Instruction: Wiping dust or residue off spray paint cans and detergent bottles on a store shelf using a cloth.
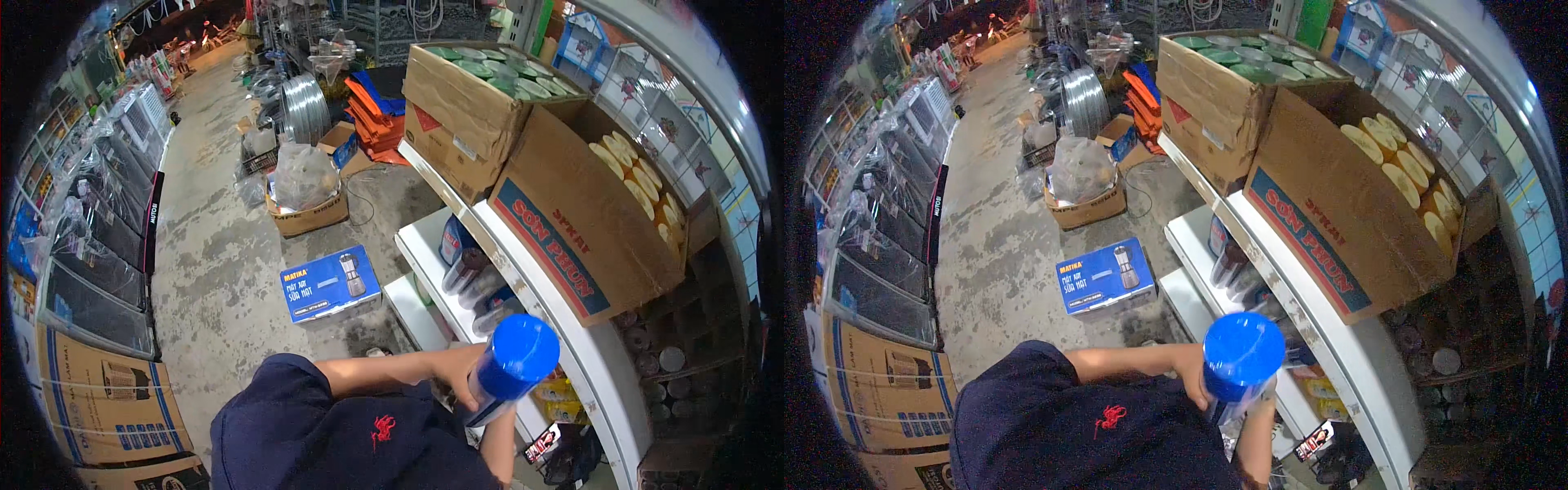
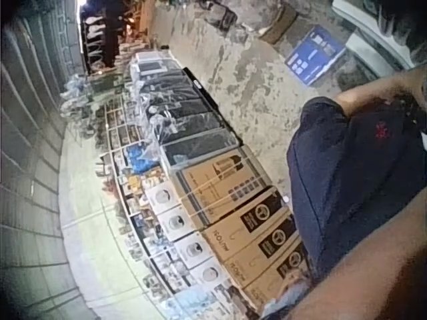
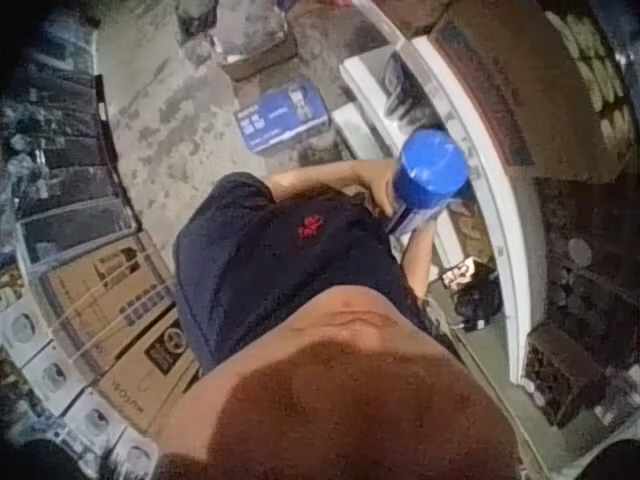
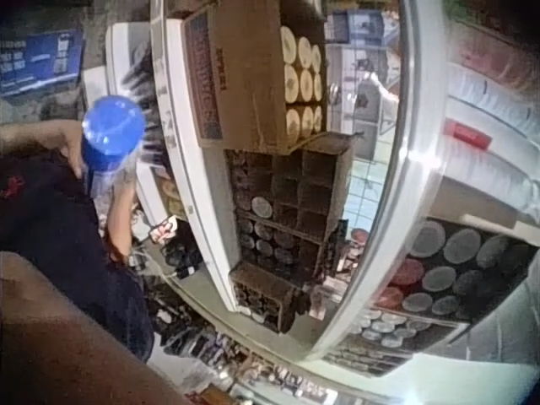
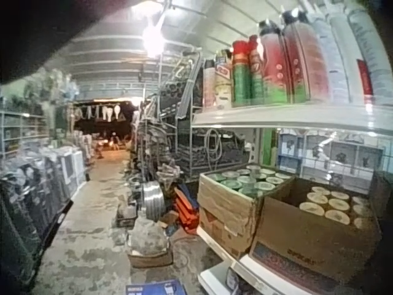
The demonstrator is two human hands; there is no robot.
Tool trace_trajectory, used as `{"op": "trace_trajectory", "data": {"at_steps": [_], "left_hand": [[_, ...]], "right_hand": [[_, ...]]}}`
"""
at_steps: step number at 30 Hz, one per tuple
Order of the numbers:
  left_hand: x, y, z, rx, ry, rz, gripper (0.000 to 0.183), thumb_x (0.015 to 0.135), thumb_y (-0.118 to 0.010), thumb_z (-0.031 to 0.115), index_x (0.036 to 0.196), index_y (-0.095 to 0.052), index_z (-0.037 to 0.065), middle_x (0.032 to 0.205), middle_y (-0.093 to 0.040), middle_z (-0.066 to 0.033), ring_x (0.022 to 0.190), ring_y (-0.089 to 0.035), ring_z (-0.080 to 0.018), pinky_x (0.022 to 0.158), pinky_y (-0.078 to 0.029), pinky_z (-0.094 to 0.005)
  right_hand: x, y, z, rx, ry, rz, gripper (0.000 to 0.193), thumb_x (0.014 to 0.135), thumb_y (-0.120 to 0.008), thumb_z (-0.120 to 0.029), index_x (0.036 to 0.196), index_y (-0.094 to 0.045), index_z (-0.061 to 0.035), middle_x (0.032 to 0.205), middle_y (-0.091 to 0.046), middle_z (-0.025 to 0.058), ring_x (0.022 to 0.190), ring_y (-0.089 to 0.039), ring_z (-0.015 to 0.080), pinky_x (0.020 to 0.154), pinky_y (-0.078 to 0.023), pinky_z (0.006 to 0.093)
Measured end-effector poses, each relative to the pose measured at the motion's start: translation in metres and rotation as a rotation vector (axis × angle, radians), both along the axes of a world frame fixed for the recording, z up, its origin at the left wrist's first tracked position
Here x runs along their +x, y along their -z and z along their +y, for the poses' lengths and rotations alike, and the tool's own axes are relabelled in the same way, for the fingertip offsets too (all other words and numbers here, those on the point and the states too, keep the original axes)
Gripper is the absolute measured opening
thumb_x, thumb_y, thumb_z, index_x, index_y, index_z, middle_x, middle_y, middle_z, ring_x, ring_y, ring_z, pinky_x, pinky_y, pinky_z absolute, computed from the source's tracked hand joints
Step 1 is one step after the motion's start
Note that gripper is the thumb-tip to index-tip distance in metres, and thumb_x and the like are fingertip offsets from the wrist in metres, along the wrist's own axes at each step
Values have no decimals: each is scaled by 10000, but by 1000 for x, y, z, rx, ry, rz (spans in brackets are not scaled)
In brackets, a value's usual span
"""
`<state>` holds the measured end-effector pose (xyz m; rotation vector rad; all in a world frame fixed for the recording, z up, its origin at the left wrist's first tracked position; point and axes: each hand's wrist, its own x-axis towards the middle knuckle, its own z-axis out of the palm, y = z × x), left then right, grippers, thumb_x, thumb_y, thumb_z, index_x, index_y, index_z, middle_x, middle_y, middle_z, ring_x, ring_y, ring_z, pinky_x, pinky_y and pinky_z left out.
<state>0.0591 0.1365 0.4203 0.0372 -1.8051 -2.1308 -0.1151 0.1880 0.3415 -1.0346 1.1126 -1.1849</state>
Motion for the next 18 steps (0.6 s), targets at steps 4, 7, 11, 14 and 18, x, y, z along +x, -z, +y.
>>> {"op": "trace_trajectory", "data": {"at_steps": [4, 7, 11, 14, 18], "left_hand": [[0, -9, -19, 55, -15, 23, 866, 426, -772, 325, 1112, -351, 7, 1053, -468, -98, 969, -431, -167, 846, -325, -288], [-1, -11, -34, -106, 107, -75, 902, 416, -777, 328, 1129, -326, 9, 1069, -453, -101, 989, -415, -169, 859, -309, -293], [-5, -16, -30, -10, 119, -42, 914, 405, -777, 340, 1125, -334, -6, 1092, -406, -113, 1017, -377, -197, 875, -280, -313], [-21, -3, -31, -746, -81, 68, 832, 358, -770, 346, 1067, -450, 53, 1101, -305, -159, 1030, -296, -313, 889, -243, -339], [-23, 22, -29, -964, -429, -5, 862, 322, -752, 407, 1065, -456, 87, 1215, -195, -203, 1143, -132, -381, 927, -161, -428]], "right_hand": [[25, -5, 1, -1, 59, -142, 469, 830, -297, -372, 1083, -399, 9, 1033, -484, 158, 943, -482, 226, 806, -393, 328], [34, -10, -3, 6, 126, -251, 473, 831, -290, -375, 1094, -392, 5, 1047, -475, 153, 951, -477, 225, 809, -391, 330], [40, -15, -5, 8, 219, -392, 480, 832, -280, -380, 1108, -382, 0, 1067, -463, 147, 960, -470, 223, 812, -388, 333], [31, -11, 10, 17, 294, -495, 485, 833, -273, -383, 1119, -374, -4, 1081, -454, 143, 968, -464, 221, 815, -386, 336], [29, -16, 11, 22, 431, -624, 492, 835, -263, -387, 1133, -364, -10, 1100, -442, 137, 978, -457, 219, 819, -384, 339]]}}
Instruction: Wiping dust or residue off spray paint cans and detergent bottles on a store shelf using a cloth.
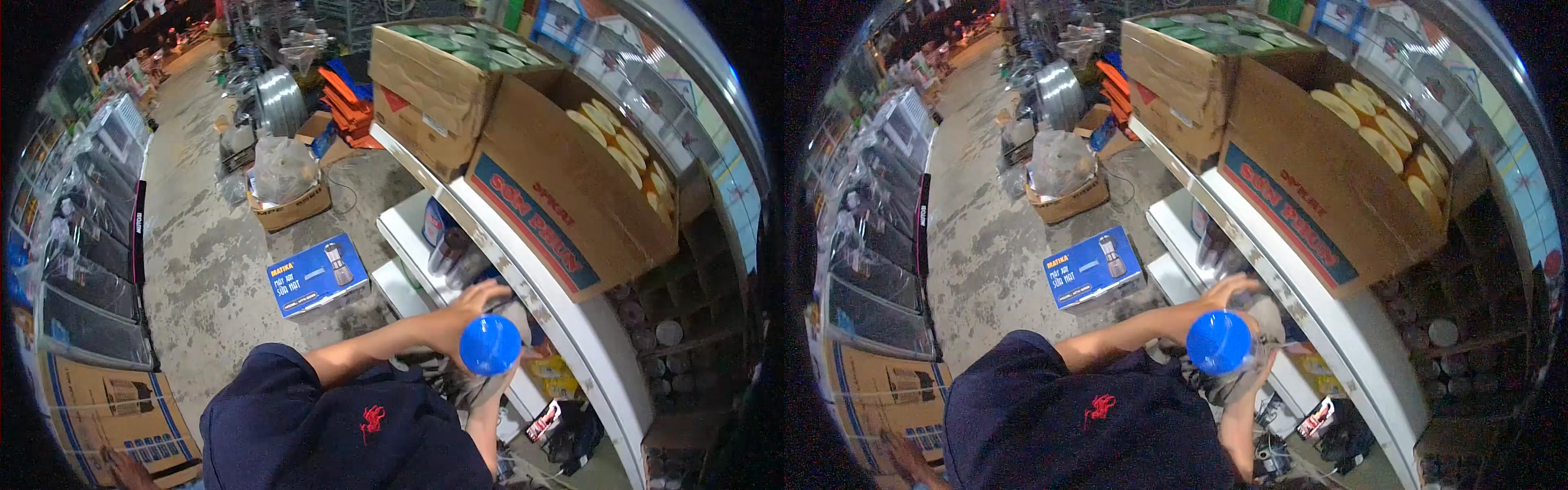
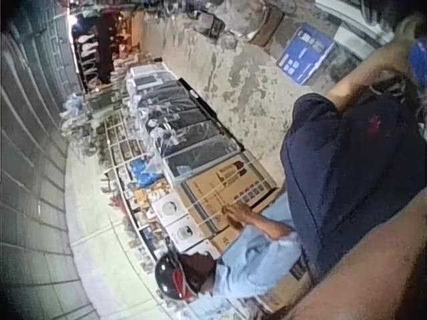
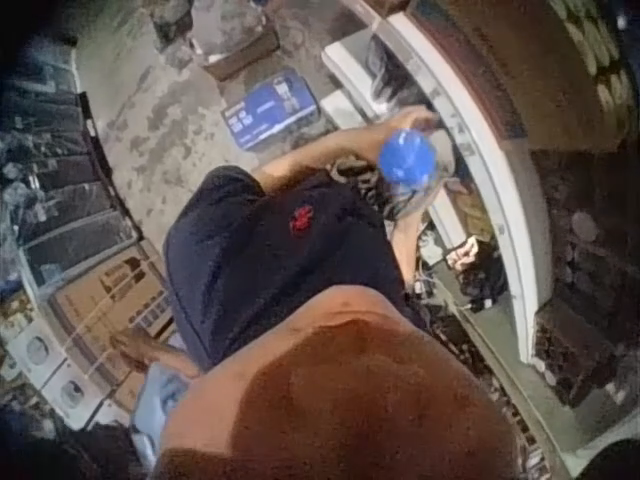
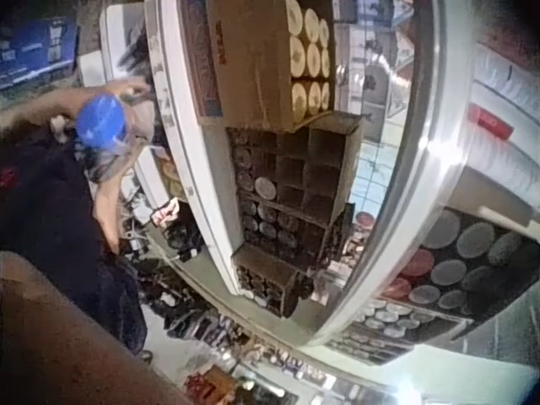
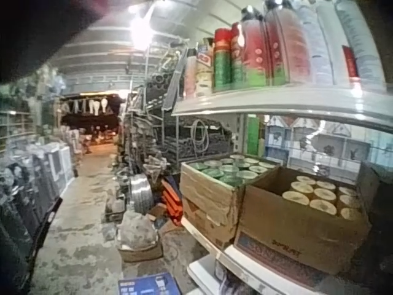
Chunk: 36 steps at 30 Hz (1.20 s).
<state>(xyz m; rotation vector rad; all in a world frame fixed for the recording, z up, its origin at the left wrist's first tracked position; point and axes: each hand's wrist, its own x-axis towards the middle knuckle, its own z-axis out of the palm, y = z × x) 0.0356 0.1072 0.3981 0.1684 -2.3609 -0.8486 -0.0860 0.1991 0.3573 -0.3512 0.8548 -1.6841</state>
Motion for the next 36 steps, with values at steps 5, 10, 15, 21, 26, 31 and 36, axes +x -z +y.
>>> {"op": "trace_trajectory", "data": {"at_steps": [5, 10, 15, 21, 26, 31, 36], "left_hand": [[-16, 19, 27, 601, 1, 129, 893, 381, -758, 334, 1115, -351, 28, 1144, -352, -163, 1086, -317, -278, 904, -242, -378], [-21, 3, 38, 568, -173, 26, 771, 423, -766, 264, 1044, -388, 7, 892, -545, -101, 829, -525, -205, 728, -412, -306], [-37, 36, 44, 690, -22, -97, 889, 371, -790, 324, 1076, -360, -2, 961, -510, -114, 897, -489, -203, 771, -384, -311], [-61, 42, 73, 799, 210, -140, 976, 324, -793, 374, 1089, -326, -11, 1022, -464, -95, 932, -451, -186, 808, -351, -298], [-80, 33, 94, 956, 226, -91, 964, 350, -760, 453, 1070, -331, -24, 1006, -472, -95, 928, -454, -177, 799, -356, -300], [-91, 54, 108, 902, 304, -105, 988, 371, -758, 443, 1109, -301, -31, 1047, -449, -131, 963, -445, -208, 812, -349, -312], [-96, 59, 112, 754, 321, -161, 1009, 362, -764, 431, 1127, -292, -28, 1067, -435, -142, 980, -436, -223, 820, -343, -318]], "right_hand": [[6, 37, 22, 182, 302, 168, 454, 836, -326, -342, 1184, -316, -50, 1110, -423, 90, 986, -431, 204, 818, -375, 332], [9, 18, 38, 269, 537, 473, 407, 821, -410, -313, 1033, -440, 33, 962, -493, 92, 878, -447, 174, 795, -331, 283], [7, -24, 56, 52, 597, 750, 528, 841, -261, -389, 1171, -261, 23, 1144, -328, 145, 1077, -299, 213, 910, -200, 305], [-15, 6, 88, -44, 743, 912, 709, 784, -232, -535, 1183, -212, 51, 1170, -282, 194, 1105, -267, 273, 922, -180, 341], [-17, 24, 113, -9, 635, 1061, 711, 785, -228, -532, 1165, -232, 69, 1155, -294, 202, 1086, -286, 291, 908, -195, 366], [-18, -3, 125, 72, 863, 992, 671, 802, -238, -500, 1164, -216, 65, 1116, -334, 171, 1052, -326, 252, 887, -230, 333], [-25, -3, 135, 110, 881, 918, 671, 801, -195, -516, 1137, -283, 57, 1117, -349, 171, 1026, -365, 249, 876, -251, 321]]}}
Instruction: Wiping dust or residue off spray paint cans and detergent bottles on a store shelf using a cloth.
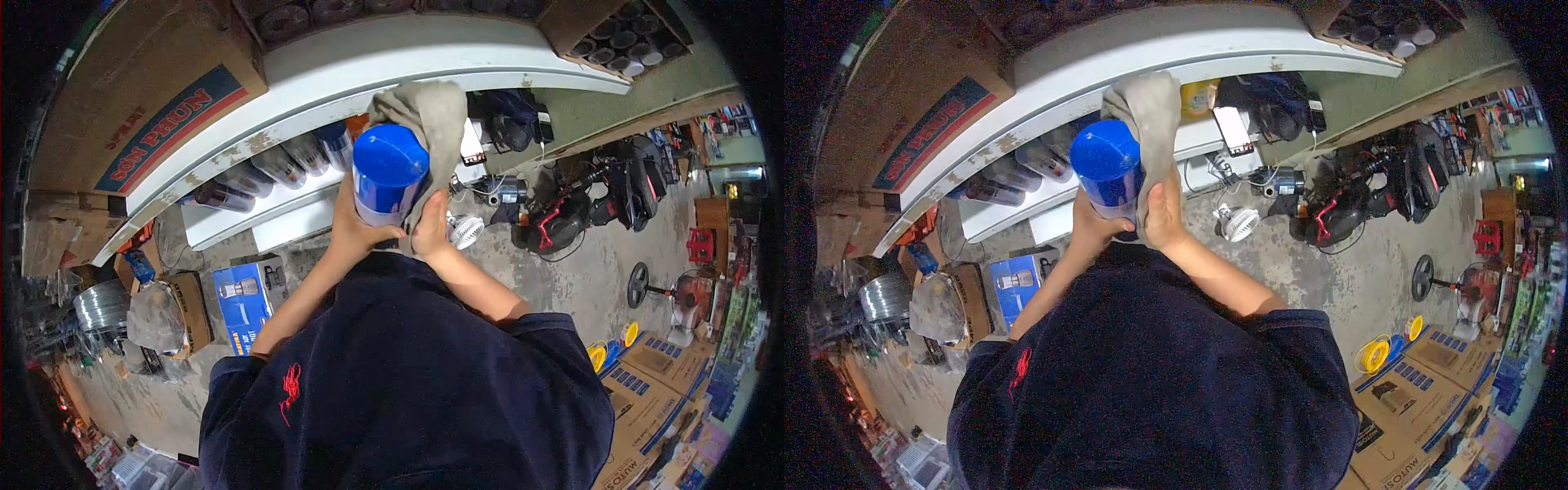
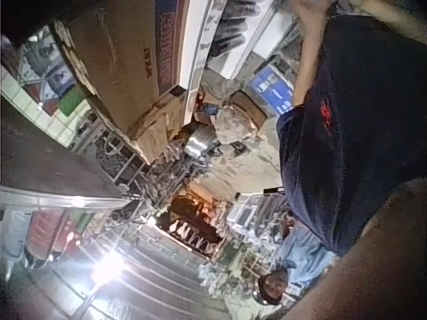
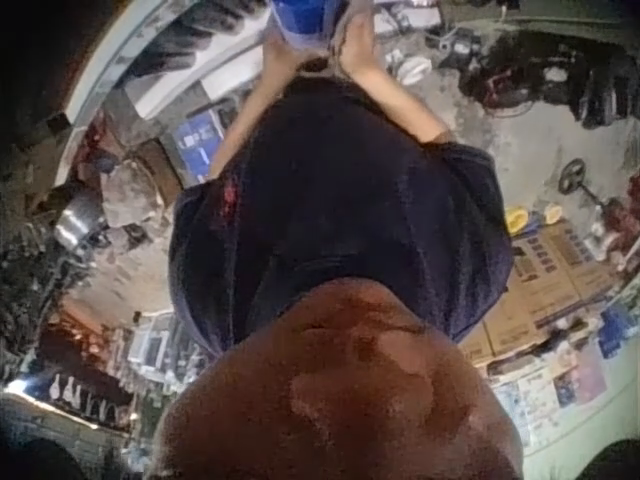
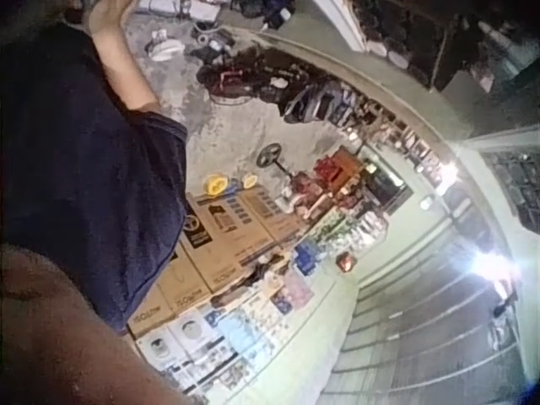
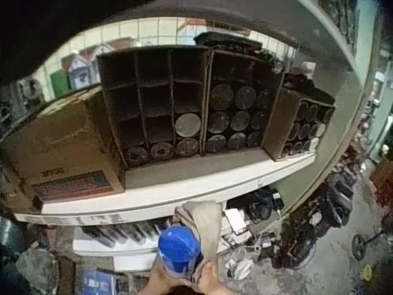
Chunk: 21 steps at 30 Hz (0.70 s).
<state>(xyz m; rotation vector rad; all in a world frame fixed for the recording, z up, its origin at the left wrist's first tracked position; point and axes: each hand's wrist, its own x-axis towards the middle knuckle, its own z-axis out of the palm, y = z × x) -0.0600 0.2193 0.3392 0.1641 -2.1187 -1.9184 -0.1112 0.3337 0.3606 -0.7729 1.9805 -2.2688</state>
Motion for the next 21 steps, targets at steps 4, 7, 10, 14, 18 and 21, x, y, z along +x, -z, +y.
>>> {"op": "trace_trajectory", "data": {"at_steps": [4, 7, 10, 14, 18, 21], "left_hand": [[-8, -24, 8, 263, -34, 45, 993, 361, -755, 459, 1105, -310, -25, 1038, -455, -132, 956, -452, -209, 803, -356, -312], [-12, -26, 4, 56, -64, 77, 958, 376, -738, 492, 1073, -335, -27, 965, -491, -122, 907, -478, -200, 768, -379, -311], [-10, -17, 3, -20, -14, 10, 915, 379, -743, 480, 1039, -359, -23, 941, -495, -132, 887, -483, -203, 753, -384, -316], [1, -5, 7, -82, 83, -57, 781, 441, -748, 414, 988, -388, -13, 891, -505, -134, 818, -501, -205, 710, -400, -317], [5, 2, -13, 9, 349, -247, 750, 485, -740, 313, 1057, -379, -10, 928, -525, -119, 832, -512, -201, 725, -403, -307], [3, 11, -27, 172, 451, -262, 731, 508, -712, 261, 1098, -379, -13, 1041, -475, -129, 980, -441, -213, 834, -335, -311]], "right_hand": [[14, 41, 3, 105, 41, 120, 681, 804, -189, -508, 1170, -245, 63, 1175, -297, 210, 1110, -282, 291, 915, -205, 342], [27, 49, 9, 164, 33, -6, 660, 812, -211, -485, 1188, -221, 58, 1207, -259, 210, 1139, -239, 298, 935, -171, 354], [23, 34, 8, 103, 76, -97, 634, 820, -228, -463, 1186, -225, 53, 1203, -267, 197, 1132, -249, 294, 934, -173, 351], [2, -11, 8, 34, 148, -4, 588, 828, -258, -431, 1181, -241, 38, 1184, -295, 176, 1102, -287, 271, 923, -192, 329], [-26, -24, 13, 215, 5, 174, 391, 689, -554, -265, 1018, -515, -59, 1069, -432, 167, 992, -423, 287, 848, -315, 338], [-43, -29, 14, 318, -151, 234, 353, 594, -583, -163, 921, -569, -31, 959, -549, 103, 958, -466, 264, 882, -292, 341]]}}
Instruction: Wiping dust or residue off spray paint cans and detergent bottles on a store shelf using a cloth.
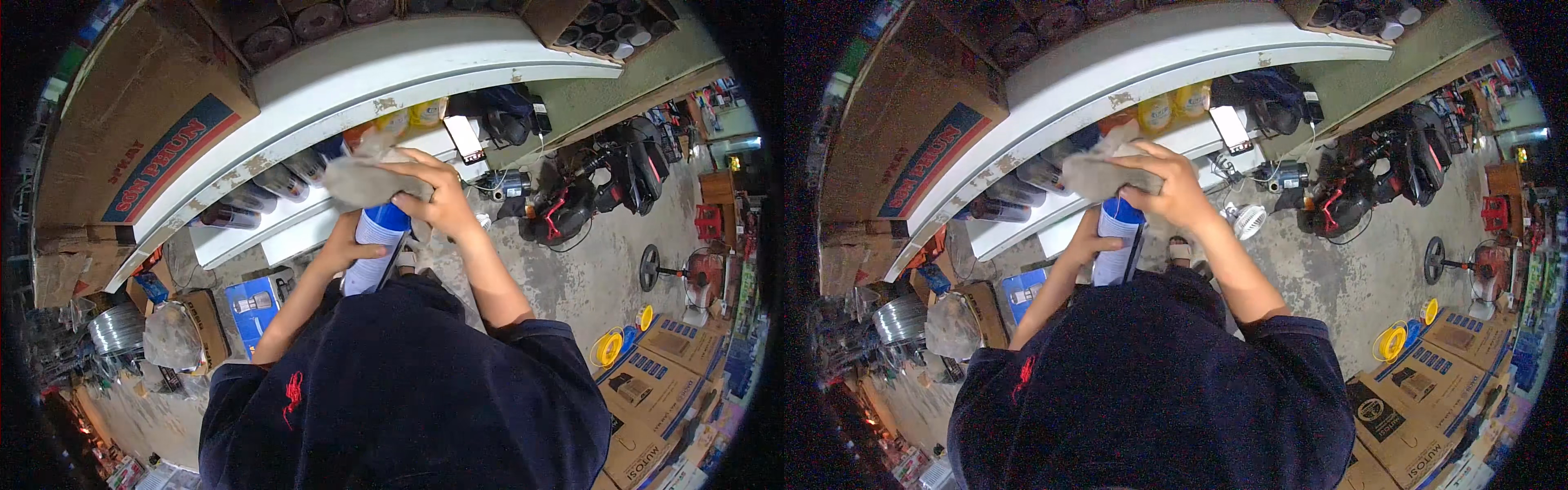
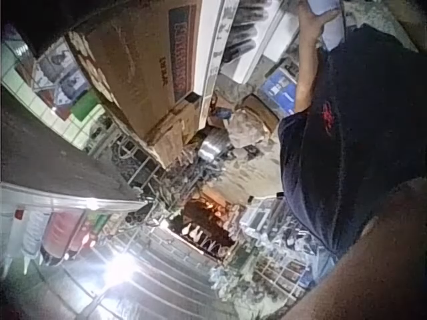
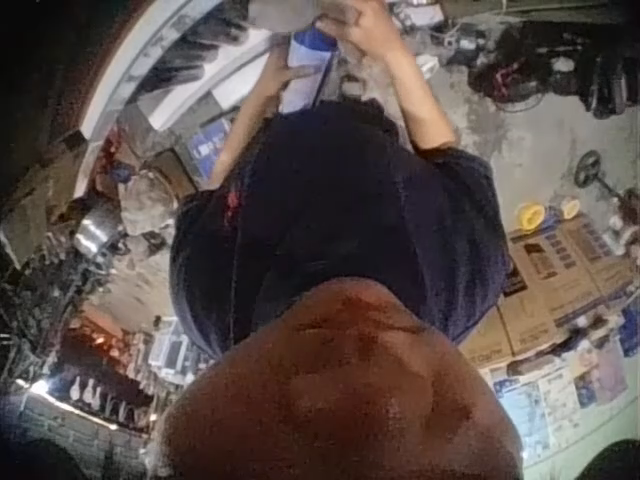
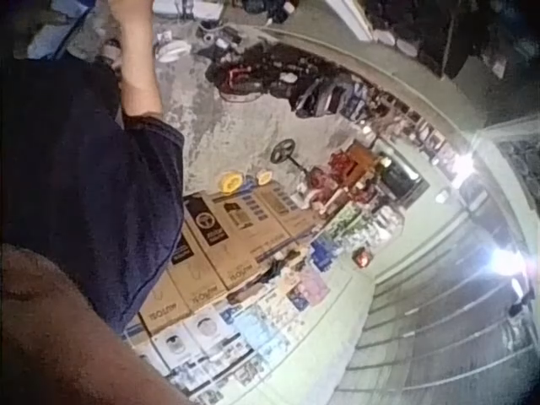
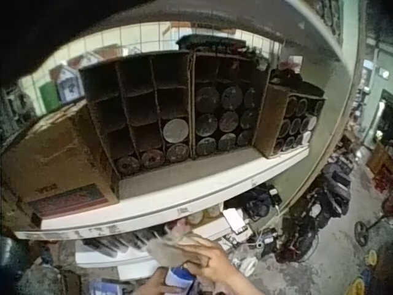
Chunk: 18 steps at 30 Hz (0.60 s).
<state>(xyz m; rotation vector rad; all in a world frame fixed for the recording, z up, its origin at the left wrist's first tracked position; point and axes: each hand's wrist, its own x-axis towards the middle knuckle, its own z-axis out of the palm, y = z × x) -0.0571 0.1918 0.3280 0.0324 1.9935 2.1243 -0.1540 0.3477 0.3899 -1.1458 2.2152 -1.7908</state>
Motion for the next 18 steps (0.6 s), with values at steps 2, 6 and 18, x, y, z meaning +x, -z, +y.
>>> {"op": "trace_trajectory", "data": {"at_steps": [2, 6, 18], "left_hand": [[0, -4, -6, 214, 31, -23, 726, 523, -689, 215, 1135, -367, -5, 1130, -408, -112, 1093, -339, -212, 919, -239, -315], [9, -1, -22, 348, 199, -393, 759, 530, -692, 139, 1182, -321, 23, 1168, -378, -67, 1095, -330, -197, 923, -238, -304], [3, -21, -8, -279, 15, -38, 577, 467, -724, 326, 870, -537, -43, 817, -572, -141, 743, -548, -187, 687, -410, -287]], "right_hand": [[-11, 5, 0, 33, -191, -41, 421, 523, -595, -231, 888, -574, -23, 914, -570, 95, 928, -476, 259, 865, -309, 344], [-22, 8, -1, -61, -506, -321, 421, 505, -602, -324, 762, -568, 7, 803, -551, 106, 836, -496, 223, 767, -354, 303], [29, 43, -18, -767, 141, -1350, 427, 797, -372, -393, 1000, -481, -34, 921, -542, 97, 841, -520, 180, 777, -403, 299]]}}
